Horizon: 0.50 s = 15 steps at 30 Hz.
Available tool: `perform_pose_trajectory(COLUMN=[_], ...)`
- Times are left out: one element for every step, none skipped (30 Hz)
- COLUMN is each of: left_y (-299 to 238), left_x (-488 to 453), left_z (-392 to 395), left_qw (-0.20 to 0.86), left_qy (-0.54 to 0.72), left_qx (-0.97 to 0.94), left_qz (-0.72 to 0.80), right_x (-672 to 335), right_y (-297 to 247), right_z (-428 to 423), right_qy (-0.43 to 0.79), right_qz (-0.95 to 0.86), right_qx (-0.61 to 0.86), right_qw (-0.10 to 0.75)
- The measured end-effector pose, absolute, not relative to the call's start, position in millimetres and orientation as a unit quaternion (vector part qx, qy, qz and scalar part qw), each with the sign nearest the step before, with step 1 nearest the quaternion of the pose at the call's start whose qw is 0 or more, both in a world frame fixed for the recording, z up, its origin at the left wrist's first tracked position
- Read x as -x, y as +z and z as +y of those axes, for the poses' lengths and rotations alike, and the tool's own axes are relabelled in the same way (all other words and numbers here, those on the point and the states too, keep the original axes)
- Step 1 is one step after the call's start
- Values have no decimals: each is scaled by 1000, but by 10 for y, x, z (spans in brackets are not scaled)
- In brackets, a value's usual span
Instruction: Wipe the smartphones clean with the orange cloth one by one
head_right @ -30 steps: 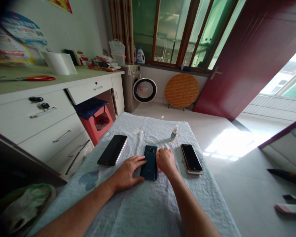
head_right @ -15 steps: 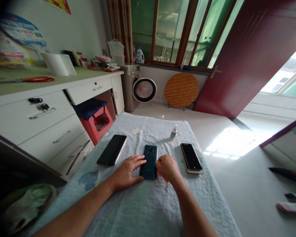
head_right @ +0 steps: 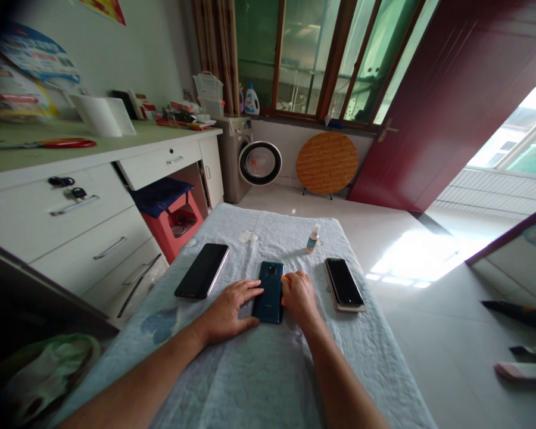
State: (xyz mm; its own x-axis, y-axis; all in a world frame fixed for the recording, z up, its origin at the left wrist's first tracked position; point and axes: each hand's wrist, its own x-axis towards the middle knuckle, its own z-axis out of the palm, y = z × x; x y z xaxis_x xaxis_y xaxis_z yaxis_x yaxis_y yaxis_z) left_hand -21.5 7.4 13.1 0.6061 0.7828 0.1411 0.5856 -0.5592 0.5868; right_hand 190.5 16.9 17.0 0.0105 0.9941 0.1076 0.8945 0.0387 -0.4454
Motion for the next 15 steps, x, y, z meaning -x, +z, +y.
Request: perform_pose_trajectory(left_y=[130,129,127,125,123,122,121,120,120,119,119,118,119,119,120], left_x=[213,212,211,211,211,211,212,213,214,214,215,215,216,216,216], left_z=[74,74,75,76,78,79,80,81,82,82,82,82,81,81,80], left_qw=[250,249,249,248,247,247,247,248,248,249,250,250,251,252,253], left_qy=[199,200,200,200,199,198,198,199,199,201,201,201,200,199,199], left_qx=[-860,-860,-860,-860,-861,-861,-862,-862,-862,-861,-861,-861,-861,-861,-861], left_qz=[398,398,398,398,398,397,397,396,395,395,394,394,395,395,395], right_x=[-1901,-1898,-1897,-1897,-1898,-1900,-1903,-1907,-1912,-1918,-1924,-1931,-1937,-1942,-1945], right_y=[160,149,135,119,103,89,76,68,65,68,78,94,117,145,179], right_z=[182,197,212,229,245,259,271,280,285,286,282,273,261,246,227], right_qy=[122,119,115,112,108,106,104,104,105,107,111,115,119,122,124], right_qz=[-694,-695,-697,-698,-697,-697,-696,-696,-696,-699,-702,-706,-709,-712,-715], right_qx=[681,680,678,677,676,676,677,677,676,674,670,667,665,663,663], right_qw=[201,201,204,207,211,214,216,216,216,215,213,209,203,194,184])
